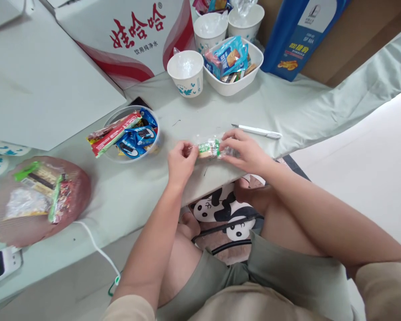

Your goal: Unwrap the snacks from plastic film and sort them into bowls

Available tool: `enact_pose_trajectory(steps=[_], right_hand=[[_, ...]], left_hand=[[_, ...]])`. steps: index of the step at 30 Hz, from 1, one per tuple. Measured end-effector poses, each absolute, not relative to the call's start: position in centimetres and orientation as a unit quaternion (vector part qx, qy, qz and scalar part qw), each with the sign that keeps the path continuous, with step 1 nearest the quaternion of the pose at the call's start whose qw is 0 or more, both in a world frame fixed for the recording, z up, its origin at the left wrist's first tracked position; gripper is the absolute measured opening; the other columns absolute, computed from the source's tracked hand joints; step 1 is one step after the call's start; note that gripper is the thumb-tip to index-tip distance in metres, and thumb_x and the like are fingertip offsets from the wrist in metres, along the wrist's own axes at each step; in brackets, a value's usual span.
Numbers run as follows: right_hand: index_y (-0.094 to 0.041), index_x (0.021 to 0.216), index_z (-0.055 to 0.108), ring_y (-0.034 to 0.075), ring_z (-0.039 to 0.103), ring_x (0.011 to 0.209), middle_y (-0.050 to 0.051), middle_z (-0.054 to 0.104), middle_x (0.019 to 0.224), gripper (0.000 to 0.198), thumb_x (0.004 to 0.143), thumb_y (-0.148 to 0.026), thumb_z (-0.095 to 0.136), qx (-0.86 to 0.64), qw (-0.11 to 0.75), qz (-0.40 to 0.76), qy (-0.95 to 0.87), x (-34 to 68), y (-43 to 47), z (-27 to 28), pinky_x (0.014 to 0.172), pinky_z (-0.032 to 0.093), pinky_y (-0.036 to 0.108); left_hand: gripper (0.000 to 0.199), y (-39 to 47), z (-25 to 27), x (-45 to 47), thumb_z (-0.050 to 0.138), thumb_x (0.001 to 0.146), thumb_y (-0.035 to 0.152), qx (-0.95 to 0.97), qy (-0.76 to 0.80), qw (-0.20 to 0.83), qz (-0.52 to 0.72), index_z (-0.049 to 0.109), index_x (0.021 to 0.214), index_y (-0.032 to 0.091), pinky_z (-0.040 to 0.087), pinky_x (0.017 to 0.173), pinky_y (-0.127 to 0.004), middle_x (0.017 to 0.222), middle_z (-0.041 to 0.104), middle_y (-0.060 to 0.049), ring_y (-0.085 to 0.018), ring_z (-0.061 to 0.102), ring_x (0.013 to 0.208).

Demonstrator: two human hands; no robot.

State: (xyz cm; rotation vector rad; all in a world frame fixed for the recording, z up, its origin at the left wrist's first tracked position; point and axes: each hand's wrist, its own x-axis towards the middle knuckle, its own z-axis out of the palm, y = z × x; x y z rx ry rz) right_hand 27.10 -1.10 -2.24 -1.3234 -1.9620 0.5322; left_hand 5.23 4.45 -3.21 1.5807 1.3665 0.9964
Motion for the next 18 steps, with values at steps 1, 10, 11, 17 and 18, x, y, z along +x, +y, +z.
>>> enact_pose_trajectory(steps=[1, 10, 11, 17, 18], right_hand=[[-0.023, 0.095, 0.069, 0.027, 0.060, 0.109, 0.010, 0.063, 0.117, 0.012, 0.088, -0.030, 0.063, -0.517, 0.360, 0.209, -0.748, 27.3, -1.1, -2.1, 0.096, 0.049, 0.045], [-0.023, 0.078, 0.060, 0.022, 0.065, 0.090, 0.004, 0.069, 0.091, 0.009, 0.083, -0.028, 0.066, -0.606, 0.466, 0.220, -0.606, 29.0, -1.1, -1.3, 0.085, 0.052, 0.040], [-0.023, 0.078, 0.059, 0.021, 0.066, 0.088, 0.004, 0.070, 0.091, 0.009, 0.083, -0.027, 0.065, -0.621, 0.480, 0.229, -0.576, 29.2, -1.0, -1.3, 0.082, 0.053, 0.039], [-0.024, 0.077, 0.057, 0.018, 0.065, 0.075, 0.004, 0.071, 0.091, 0.012, 0.078, -0.022, 0.069, -0.686, 0.515, 0.249, -0.450, 30.1, -0.8, -1.6, 0.075, 0.053, 0.038], [-0.024, 0.076, 0.057, 0.018, 0.064, 0.075, 0.003, 0.070, 0.087, 0.013, 0.076, -0.021, 0.069, -0.686, 0.514, 0.247, -0.452, 30.4, -1.1, -1.7, 0.074, 0.053, 0.038]], left_hand=[[0.015, 4.6, -3.3, 5.1, 0.069, 0.082, 0.028, 0.608, 0.547, 0.407, 0.407, 0.058, 0.080, 0.019, 0.036, 0.055, -0.023, 0.068, 0.052, 0.004, -0.009, 0.045, 0.057], [0.022, 5.0, -3.6, 3.9, 0.069, 0.084, 0.031, 0.459, 0.515, 0.442, 0.573, 0.050, 0.079, 0.021, 0.034, 0.046, -0.019, 0.066, 0.046, 0.005, -0.007, 0.044, 0.052], [0.023, 4.9, -3.6, 3.9, 0.070, 0.084, 0.031, 0.449, 0.517, 0.442, 0.579, 0.050, 0.078, 0.021, 0.033, 0.046, -0.018, 0.067, 0.046, 0.005, -0.006, 0.043, 0.051], [0.021, 4.4, -3.5, 3.7, 0.069, 0.083, 0.026, 0.437, 0.535, 0.443, 0.572, 0.050, 0.077, 0.021, 0.032, 0.044, -0.018, 0.066, 0.046, 0.006, -0.005, 0.041, 0.048], [0.020, 4.3, -3.5, 3.7, 0.068, 0.083, 0.026, 0.437, 0.537, 0.443, 0.570, 0.050, 0.077, 0.021, 0.032, 0.044, -0.018, 0.066, 0.046, 0.006, -0.005, 0.041, 0.048]])
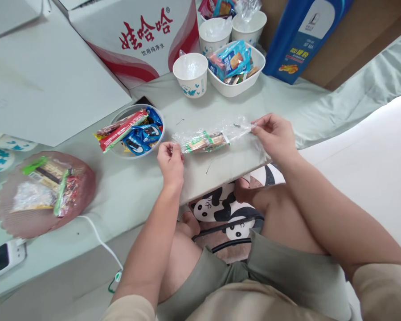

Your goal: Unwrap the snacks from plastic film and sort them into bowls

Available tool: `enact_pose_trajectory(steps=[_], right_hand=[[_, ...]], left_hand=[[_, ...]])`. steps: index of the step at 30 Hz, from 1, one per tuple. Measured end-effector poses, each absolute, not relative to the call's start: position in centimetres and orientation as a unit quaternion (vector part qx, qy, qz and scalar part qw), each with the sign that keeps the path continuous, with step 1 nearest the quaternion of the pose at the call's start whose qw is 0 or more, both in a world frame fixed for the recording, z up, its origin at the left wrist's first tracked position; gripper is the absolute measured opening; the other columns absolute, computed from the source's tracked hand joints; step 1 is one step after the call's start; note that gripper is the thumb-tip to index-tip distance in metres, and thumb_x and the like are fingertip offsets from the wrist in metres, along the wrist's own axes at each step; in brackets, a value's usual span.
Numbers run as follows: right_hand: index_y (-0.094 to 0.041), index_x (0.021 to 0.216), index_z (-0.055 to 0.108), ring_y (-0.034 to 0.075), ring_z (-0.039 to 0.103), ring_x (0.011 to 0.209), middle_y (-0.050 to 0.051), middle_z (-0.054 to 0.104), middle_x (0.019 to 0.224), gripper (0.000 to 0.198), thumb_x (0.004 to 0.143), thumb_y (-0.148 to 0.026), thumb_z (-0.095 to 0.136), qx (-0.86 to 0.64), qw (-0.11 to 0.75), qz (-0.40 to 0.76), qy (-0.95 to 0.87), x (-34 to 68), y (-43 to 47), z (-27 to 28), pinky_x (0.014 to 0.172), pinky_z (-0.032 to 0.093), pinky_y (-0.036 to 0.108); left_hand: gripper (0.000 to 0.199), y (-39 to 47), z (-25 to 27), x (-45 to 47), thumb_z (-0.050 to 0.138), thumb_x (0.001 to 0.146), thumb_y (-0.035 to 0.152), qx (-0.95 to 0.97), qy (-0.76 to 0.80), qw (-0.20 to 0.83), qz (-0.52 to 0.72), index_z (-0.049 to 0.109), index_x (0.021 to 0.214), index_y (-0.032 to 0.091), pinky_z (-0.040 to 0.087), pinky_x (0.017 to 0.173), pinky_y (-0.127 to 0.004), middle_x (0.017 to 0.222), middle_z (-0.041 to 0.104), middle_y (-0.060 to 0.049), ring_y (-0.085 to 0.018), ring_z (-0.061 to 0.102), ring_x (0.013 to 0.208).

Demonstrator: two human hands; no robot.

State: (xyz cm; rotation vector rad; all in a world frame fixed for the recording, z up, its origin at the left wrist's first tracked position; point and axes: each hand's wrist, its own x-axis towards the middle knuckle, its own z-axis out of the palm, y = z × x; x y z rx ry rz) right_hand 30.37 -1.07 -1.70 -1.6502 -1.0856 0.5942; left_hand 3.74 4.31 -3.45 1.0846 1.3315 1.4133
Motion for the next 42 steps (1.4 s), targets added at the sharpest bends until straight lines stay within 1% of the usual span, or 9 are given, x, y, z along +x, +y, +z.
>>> enact_pose_trajectory(steps=[8, 13, 16, 20, 24, 30, 33, 37, 42], right_hand=[[-0.025, 0.087, 0.060, 0.021, 0.066, 0.085, 0.004, 0.067, 0.089, 0.019, 0.074, -0.012, 0.054, -0.703, 0.509, 0.126, -0.480, 32.1, -3.0, -1.4, 0.080, 0.054, 0.040], [-0.021, 0.116, 0.063, 0.028, 0.066, 0.101, 0.012, 0.070, 0.112, 0.038, 0.079, -0.030, 0.065, -0.637, 0.427, 0.128, -0.629, 29.0, -1.1, -0.7, 0.090, 0.053, 0.046], [-0.021, 0.103, 0.068, 0.024, 0.066, 0.081, 0.008, 0.073, 0.091, 0.024, 0.081, -0.031, 0.063, -0.657, 0.357, 0.168, -0.643, 27.2, -0.4, -0.5, 0.079, 0.053, 0.042], [-0.022, 0.088, 0.065, 0.018, 0.060, 0.064, 0.003, 0.068, 0.078, 0.011, 0.089, -0.029, 0.055, -0.685, 0.394, 0.160, -0.591, 27.1, -0.3, -0.2, 0.067, 0.049, 0.034], [-0.024, 0.090, 0.062, 0.018, 0.062, 0.065, 0.002, 0.066, 0.079, 0.013, 0.093, -0.035, 0.055, -0.707, 0.443, 0.154, -0.529, 28.4, -0.4, -0.3, 0.064, 0.050, 0.034], [-0.025, 0.096, 0.059, 0.027, 0.069, 0.094, 0.009, 0.071, 0.094, 0.021, 0.099, -0.041, 0.046, -0.686, 0.481, 0.076, -0.540, 28.8, -1.2, 0.4, 0.085, 0.054, 0.046], [-0.026, 0.095, 0.057, 0.027, 0.070, 0.103, 0.010, 0.073, 0.101, 0.019, 0.097, -0.037, 0.041, -0.643, 0.509, 0.072, -0.568, 28.1, -2.6, 1.4, 0.090, 0.054, 0.048], [-0.026, 0.073, 0.051, 0.025, 0.072, 0.082, 0.007, 0.077, 0.088, 0.008, 0.081, -0.027, 0.049, -0.524, 0.469, 0.163, -0.692, 27.7, -4.1, 2.0, 0.077, 0.055, 0.042], [-0.024, 0.063, 0.053, 0.021, 0.068, 0.067, 0.004, 0.079, 0.084, 0.007, 0.068, -0.023, 0.047, -0.510, 0.345, 0.193, -0.764, 28.4, -4.4, 2.0, 0.074, 0.051, 0.040]], left_hand=[[0.013, 3.5, -3.5, 2.8, 0.064, 0.080, 0.018, 0.489, 0.565, 0.405, 0.526, 0.052, 0.085, 0.021, 0.038, 0.053, -0.019, 0.076, 0.050, 0.003, -0.008, 0.047, 0.062], [0.052, 3.5, -3.5, 2.8, 0.076, 0.075, 0.026, 0.573, 0.590, 0.349, 0.450, 0.052, 0.121, 0.024, 0.047, 0.069, -0.024, 0.111, 0.062, -0.005, -0.009, 0.054, 0.072], [0.039, 3.8, -3.5, 2.9, 0.073, 0.079, 0.030, 0.591, 0.594, 0.351, 0.419, 0.058, 0.114, 0.020, 0.045, 0.065, -0.025, 0.094, 0.065, -0.002, -0.010, 0.052, 0.064], [0.011, 3.9, -3.0, 2.7, 0.063, 0.088, 0.030, 0.601, 0.578, 0.341, 0.433, 0.063, 0.087, 0.019, 0.042, 0.060, -0.024, 0.073, 0.060, 0.000, -0.012, 0.052, 0.064], [0.015, 3.8, -2.5, 2.8, 0.058, 0.093, 0.033, 0.606, 0.558, 0.285, 0.490, 0.060, 0.088, 0.020, 0.041, 0.060, -0.025, 0.076, 0.059, 0.000, -0.012, 0.051, 0.065], [0.020, 3.3, -2.3, 3.6, 0.051, 0.098, 0.039, 0.613, 0.546, 0.210, 0.532, 0.056, 0.093, 0.020, 0.045, 0.070, -0.028, 0.085, 0.059, -0.003, -0.014, 0.054, 0.073], [0.027, 2.5, -1.9, 3.3, 0.056, 0.093, 0.045, 0.649, 0.531, 0.151, 0.523, 0.058, 0.104, 0.020, 0.048, 0.086, -0.035, 0.100, 0.062, -0.007, -0.020, 0.060, 0.094], [0.059, 1.2, -1.1, 3.0, 0.078, 0.070, 0.054, 0.782, 0.440, 0.124, 0.423, 0.062, 0.117, 0.022, 0.036, 0.113, -0.050, 0.126, 0.065, -0.013, -0.034, 0.053, 0.129], [0.006, -0.1, -0.9, 3.2, 0.066, 0.085, 0.030, 0.866, 0.390, 0.152, 0.274, 0.068, 0.082, 0.026, 0.036, 0.114, -0.053, 0.108, 0.076, -0.005, -0.029, 0.063, 0.121]])
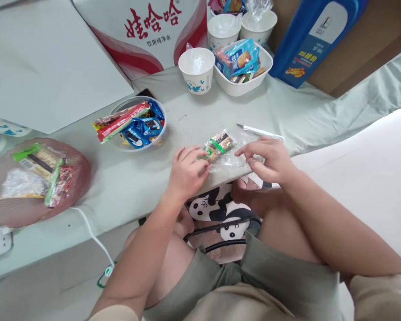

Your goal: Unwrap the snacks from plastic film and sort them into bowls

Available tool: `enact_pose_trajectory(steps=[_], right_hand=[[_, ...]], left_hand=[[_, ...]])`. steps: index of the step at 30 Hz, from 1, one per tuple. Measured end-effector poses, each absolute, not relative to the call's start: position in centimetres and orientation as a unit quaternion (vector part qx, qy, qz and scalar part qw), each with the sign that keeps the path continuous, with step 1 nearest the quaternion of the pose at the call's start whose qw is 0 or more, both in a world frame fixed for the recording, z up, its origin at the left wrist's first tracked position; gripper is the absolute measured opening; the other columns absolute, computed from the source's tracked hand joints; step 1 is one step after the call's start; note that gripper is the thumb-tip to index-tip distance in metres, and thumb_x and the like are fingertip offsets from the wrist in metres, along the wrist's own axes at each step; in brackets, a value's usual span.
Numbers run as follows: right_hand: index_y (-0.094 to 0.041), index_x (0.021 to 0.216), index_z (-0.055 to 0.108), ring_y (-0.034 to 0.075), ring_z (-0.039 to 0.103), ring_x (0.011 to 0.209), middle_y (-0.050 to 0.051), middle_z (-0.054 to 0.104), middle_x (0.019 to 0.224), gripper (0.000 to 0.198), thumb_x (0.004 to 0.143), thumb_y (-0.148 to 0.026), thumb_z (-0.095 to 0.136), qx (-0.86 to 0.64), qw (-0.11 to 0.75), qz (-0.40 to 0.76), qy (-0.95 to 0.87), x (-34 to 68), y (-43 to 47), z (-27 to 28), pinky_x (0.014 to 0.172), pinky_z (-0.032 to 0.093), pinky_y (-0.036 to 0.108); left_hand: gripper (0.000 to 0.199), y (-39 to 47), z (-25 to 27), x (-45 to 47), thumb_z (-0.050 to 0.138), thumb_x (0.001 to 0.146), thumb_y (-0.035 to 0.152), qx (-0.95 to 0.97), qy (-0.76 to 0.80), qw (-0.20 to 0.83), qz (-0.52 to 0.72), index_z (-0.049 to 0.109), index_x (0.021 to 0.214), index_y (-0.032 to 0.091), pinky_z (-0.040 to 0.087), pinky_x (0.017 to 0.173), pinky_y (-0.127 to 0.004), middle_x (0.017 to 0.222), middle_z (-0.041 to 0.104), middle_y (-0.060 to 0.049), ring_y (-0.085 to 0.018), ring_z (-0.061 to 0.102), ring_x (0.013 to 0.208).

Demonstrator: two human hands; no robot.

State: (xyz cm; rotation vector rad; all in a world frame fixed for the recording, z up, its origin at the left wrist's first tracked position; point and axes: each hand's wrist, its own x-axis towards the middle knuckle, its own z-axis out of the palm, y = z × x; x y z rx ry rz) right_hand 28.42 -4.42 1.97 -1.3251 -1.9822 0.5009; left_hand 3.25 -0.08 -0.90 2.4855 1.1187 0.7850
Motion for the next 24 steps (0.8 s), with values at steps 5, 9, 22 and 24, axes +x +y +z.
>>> enact_pose_trajectory(steps=[5, 9, 22, 24], right_hand=[[-0.022, 0.067, 0.065, 0.021, 0.070, 0.069, 0.006, 0.077, 0.082, 0.029, 0.080, -0.030, 0.041, -0.547, 0.312, 0.304, -0.715, 30.1, -4.7, 2.3, 0.066, 0.052, 0.036], [-0.022, 0.075, 0.074, 0.018, 0.064, 0.055, 0.004, 0.076, 0.079, 0.040, 0.090, -0.033, 0.038, -0.621, 0.256, 0.317, -0.670, 30.2, -4.8, 2.1, 0.066, 0.052, 0.037], [-0.023, 0.100, 0.071, 0.023, 0.071, 0.093, 0.007, 0.076, 0.101, 0.025, 0.091, -0.021, 0.048, -0.521, 0.251, 0.141, -0.804, 24.7, -4.6, 1.3, 0.082, 0.056, 0.039], [-0.021, 0.109, 0.069, 0.026, 0.068, 0.112, 0.010, 0.073, 0.118, 0.029, 0.090, -0.016, 0.048, -0.495, 0.231, 0.137, -0.826, 23.5, -4.3, 0.8, 0.095, 0.054, 0.043]], left_hand=[[0.012, -0.9, -0.5, 2.6, 0.057, 0.092, 0.024, 0.871, 0.330, 0.118, 0.344, 0.066, 0.083, 0.024, 0.052, 0.087, -0.037, 0.084, 0.075, -0.005, -0.022, 0.071, 0.096], [0.019, -1.8, 0.1, 1.8, 0.056, 0.094, 0.029, 0.880, 0.331, 0.097, 0.328, 0.064, 0.077, 0.024, 0.045, 0.064, -0.028, 0.073, 0.071, -0.003, -0.016, 0.064, 0.068], [0.019, -2.4, -0.2, 0.9, 0.070, 0.081, 0.038, 0.818, 0.469, 0.182, 0.279, 0.070, 0.091, 0.023, 0.046, 0.067, -0.031, 0.073, 0.067, -0.001, -0.018, 0.063, 0.069], [0.035, -0.8, -1.0, 1.3, 0.077, 0.074, 0.032, 0.788, 0.491, 0.156, 0.337, 0.068, 0.106, 0.020, 0.050, 0.088, -0.037, 0.103, 0.069, -0.009, -0.025, 0.065, 0.099]])
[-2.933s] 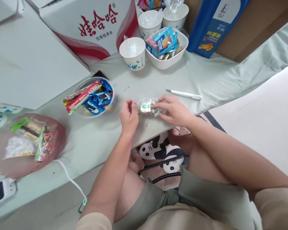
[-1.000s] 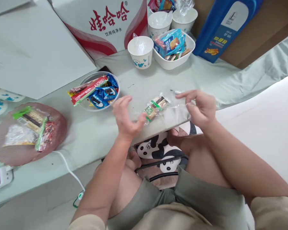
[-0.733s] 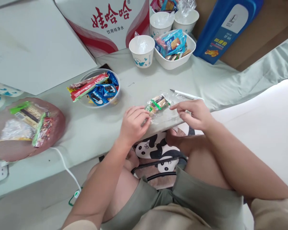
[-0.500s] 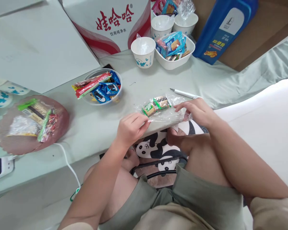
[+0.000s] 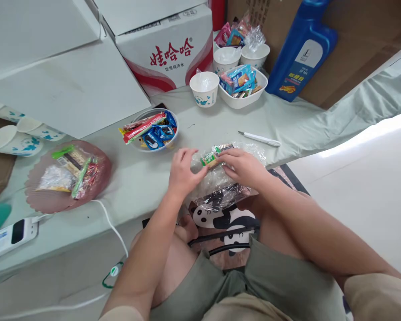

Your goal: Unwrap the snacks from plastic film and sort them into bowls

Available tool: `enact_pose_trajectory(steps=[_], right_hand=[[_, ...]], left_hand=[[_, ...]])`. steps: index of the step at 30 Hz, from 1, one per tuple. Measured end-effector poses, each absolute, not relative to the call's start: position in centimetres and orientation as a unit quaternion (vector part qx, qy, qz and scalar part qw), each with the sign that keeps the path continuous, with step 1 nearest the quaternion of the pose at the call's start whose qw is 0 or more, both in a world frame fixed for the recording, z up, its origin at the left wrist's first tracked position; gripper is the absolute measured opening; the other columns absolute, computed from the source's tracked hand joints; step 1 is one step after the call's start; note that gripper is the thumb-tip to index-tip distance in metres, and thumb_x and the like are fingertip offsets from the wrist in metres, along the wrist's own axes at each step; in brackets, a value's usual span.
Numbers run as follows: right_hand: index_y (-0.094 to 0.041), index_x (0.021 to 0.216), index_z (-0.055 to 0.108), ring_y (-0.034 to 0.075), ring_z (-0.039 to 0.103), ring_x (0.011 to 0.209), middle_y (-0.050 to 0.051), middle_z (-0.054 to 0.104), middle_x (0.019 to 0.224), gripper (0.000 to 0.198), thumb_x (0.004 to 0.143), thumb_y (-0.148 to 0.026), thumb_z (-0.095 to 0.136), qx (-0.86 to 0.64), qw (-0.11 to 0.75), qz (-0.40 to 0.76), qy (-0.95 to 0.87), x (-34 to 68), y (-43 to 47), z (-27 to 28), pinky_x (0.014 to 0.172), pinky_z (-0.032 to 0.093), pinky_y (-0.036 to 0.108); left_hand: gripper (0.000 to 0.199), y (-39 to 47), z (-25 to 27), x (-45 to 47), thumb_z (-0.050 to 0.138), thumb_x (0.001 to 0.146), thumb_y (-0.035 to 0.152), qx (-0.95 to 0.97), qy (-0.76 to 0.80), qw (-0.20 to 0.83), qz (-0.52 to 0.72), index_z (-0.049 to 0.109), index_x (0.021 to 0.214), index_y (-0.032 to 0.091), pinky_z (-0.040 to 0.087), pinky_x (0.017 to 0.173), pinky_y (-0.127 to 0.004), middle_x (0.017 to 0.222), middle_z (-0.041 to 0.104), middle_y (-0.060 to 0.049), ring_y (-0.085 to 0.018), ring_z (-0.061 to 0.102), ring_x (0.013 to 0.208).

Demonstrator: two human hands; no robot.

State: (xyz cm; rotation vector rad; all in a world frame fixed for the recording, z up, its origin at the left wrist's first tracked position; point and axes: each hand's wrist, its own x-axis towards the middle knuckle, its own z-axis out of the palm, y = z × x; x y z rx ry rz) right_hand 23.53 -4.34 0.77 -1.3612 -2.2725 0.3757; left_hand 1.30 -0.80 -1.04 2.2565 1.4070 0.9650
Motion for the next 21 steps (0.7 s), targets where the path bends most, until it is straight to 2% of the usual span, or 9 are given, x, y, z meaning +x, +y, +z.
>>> enact_pose_trajectory(steps=[1, 2, 4, 6, 9, 12, 14, 17, 21], right_hand=[[-0.020, 0.115, 0.068, 0.027, 0.065, 0.120, 0.011, 0.071, 0.125, 0.033, 0.089, -0.015, 0.049, -0.498, 0.225, 0.128, -0.828, 23.1, -4.2, 0.5, 0.101, 0.052, 0.045], [-0.020, 0.121, 0.066, 0.029, 0.061, 0.126, 0.012, 0.068, 0.131, 0.036, 0.089, -0.016, 0.051, -0.505, 0.219, 0.120, -0.826, 22.7, -4.1, 0.2, 0.106, 0.050, 0.048], [-0.020, 0.133, 0.060, 0.033, 0.054, 0.135, 0.013, 0.062, 0.142, 0.044, 0.089, -0.020, 0.055, -0.533, 0.196, 0.106, -0.816, 22.2, -3.9, -0.1, 0.112, 0.044, 0.057], [-0.023, 0.140, 0.054, 0.038, 0.046, 0.142, 0.012, 0.054, 0.152, 0.052, 0.089, -0.023, 0.058, -0.561, 0.165, 0.097, -0.806, 22.0, -3.8, -0.3, 0.112, 0.038, 0.069], [-0.027, 0.146, 0.050, 0.043, 0.039, 0.147, 0.012, 0.045, 0.160, 0.057, 0.089, -0.025, 0.059, -0.583, 0.134, 0.093, -0.796, 21.8, -3.5, -0.4, 0.108, 0.037, 0.076], [-0.028, 0.145, 0.051, 0.043, 0.037, 0.148, 0.013, 0.044, 0.160, 0.056, 0.090, -0.026, 0.059, -0.591, 0.140, 0.088, -0.789, 21.7, -3.1, -0.7, 0.107, 0.043, 0.070], [-0.027, 0.143, 0.053, 0.042, 0.037, 0.148, 0.014, 0.045, 0.158, 0.054, 0.089, -0.026, 0.059, -0.598, 0.145, 0.088, -0.783, 21.8, -2.7, -0.9, 0.108, 0.045, 0.066], [-0.024, 0.139, 0.056, 0.039, 0.040, 0.147, 0.016, 0.047, 0.154, 0.050, 0.089, -0.027, 0.057, -0.593, 0.163, 0.100, -0.782, 22.0, -2.3, -1.2, 0.110, 0.045, 0.061], [-0.022, 0.132, 0.060, 0.031, 0.049, 0.139, 0.016, 0.053, 0.146, 0.042, 0.091, -0.025, 0.051, -0.582, 0.218, 0.112, -0.775, 22.3, -1.9, -1.6, 0.114, 0.045, 0.052]], left_hand=[[0.038, 0.0, -1.5, 1.6, 0.078, 0.072, 0.030, 0.780, 0.499, 0.167, 0.339, 0.068, 0.108, 0.020, 0.050, 0.094, -0.040, 0.112, 0.068, -0.011, -0.027, 0.063, 0.107], [0.030, 0.6, -1.8, 1.9, 0.075, 0.074, 0.026, 0.772, 0.509, 0.186, 0.331, 0.068, 0.102, 0.019, 0.049, 0.095, -0.041, 0.113, 0.067, -0.011, -0.027, 0.063, 0.107], [0.005, 1.6, -2.3, 2.5, 0.066, 0.082, 0.023, 0.753, 0.525, 0.234, 0.322, 0.065, 0.085, 0.019, 0.051, 0.090, -0.039, 0.097, 0.068, -0.008, -0.023, 0.065, 0.095], [0.012, 2.1, -2.5, 3.2, 0.057, 0.090, 0.026, 0.718, 0.529, 0.300, 0.340, 0.058, 0.079, 0.021, 0.051, 0.079, -0.035, 0.082, 0.066, -0.004, -0.020, 0.064, 0.080], [0.017, 2.5, -2.3, 4.3, 0.050, 0.097, 0.032, 0.618, 0.532, 0.431, 0.387, 0.054, 0.084, 0.021, 0.051, 0.068, -0.029, 0.087, 0.068, -0.002, -0.014, 0.065, 0.067], [0.018, 2.8, -1.6, 5.0, 0.046, 0.099, 0.029, 0.485, 0.576, 0.520, 0.403, 0.050, 0.083, 0.021, 0.045, 0.056, -0.023, 0.100, 0.069, -0.003, -0.011, 0.066, 0.065], [0.018, 2.8, -0.9, 5.1, 0.047, 0.099, 0.031, 0.417, 0.591, 0.570, 0.390, 0.048, 0.084, 0.021, 0.034, 0.046, -0.018, 0.102, 0.069, -0.003, -0.011, 0.067, 0.068], [0.018, 2.7, 0.3, 5.0, 0.047, 0.099, 0.035, 0.359, 0.573, 0.635, 0.374, 0.045, 0.087, 0.022, 0.018, 0.040, -0.015, 0.089, 0.071, -0.003, -0.010, 0.065, 0.061], [0.013, 2.8, 1.1, 4.5, 0.042, 0.100, 0.030, 0.305, 0.571, 0.659, 0.383, 0.042, 0.089, 0.022, 0.013, 0.038, -0.014, 0.077, 0.070, -0.001, -0.007, 0.057, 0.044]])
